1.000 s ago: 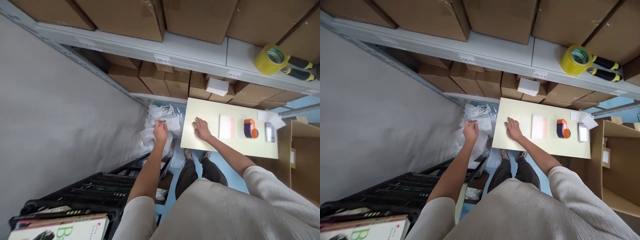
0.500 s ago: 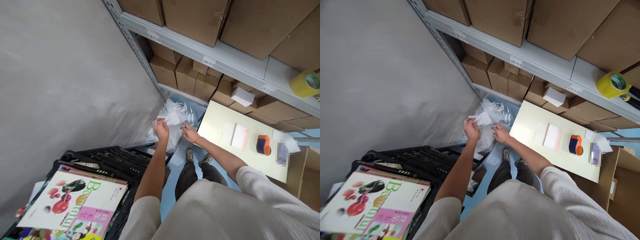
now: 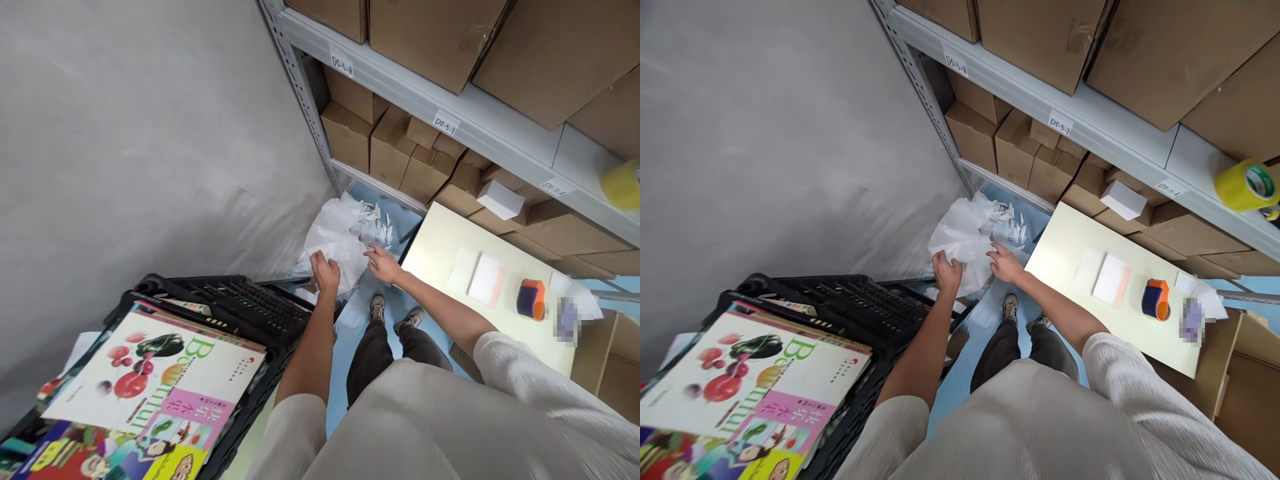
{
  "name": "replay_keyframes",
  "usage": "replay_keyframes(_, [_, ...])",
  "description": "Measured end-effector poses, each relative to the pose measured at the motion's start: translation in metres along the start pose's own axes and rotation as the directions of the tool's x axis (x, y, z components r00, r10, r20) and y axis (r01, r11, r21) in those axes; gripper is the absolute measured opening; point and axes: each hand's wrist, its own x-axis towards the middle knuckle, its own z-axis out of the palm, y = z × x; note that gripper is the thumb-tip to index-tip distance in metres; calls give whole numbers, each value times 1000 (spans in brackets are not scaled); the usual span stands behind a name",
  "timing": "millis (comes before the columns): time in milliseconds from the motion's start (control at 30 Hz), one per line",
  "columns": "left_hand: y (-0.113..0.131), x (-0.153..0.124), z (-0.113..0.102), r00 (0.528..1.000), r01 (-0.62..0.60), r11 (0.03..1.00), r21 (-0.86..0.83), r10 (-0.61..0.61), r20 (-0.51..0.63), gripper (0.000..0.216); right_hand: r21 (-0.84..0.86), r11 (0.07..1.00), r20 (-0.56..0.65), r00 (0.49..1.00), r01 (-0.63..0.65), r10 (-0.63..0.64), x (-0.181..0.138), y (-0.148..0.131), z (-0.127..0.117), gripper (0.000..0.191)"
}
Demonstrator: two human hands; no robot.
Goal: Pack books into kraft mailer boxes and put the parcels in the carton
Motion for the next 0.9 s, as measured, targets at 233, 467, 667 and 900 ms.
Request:
replay_keyframes(233, [-16, -7, 13, 994, 64, 998, -5, -63, 86, 71, -8, 1000, 9, 1000, 1, -1, -3, 2, -1, 51])
replay_keyframes(467, [-22, -22, 20, 972, 84, 990, 112, -106, 210, 82, -5, 1000, 27, 1000, -4, 4, -6, 1, 4, 48])
replay_keyframes(667, [9, -25, 19, 978, -61, 991, 117, 36, 206, 82, 32, 999, -26, 1000, -15, 16, -19, 23, 1, 46])
replay_keyframes(900, [102, -29, 47, 905, -348, 936, -45, 349, 245, 76, 99, 990, -174, 978, -102, 118, -59, 68, -22, 44])
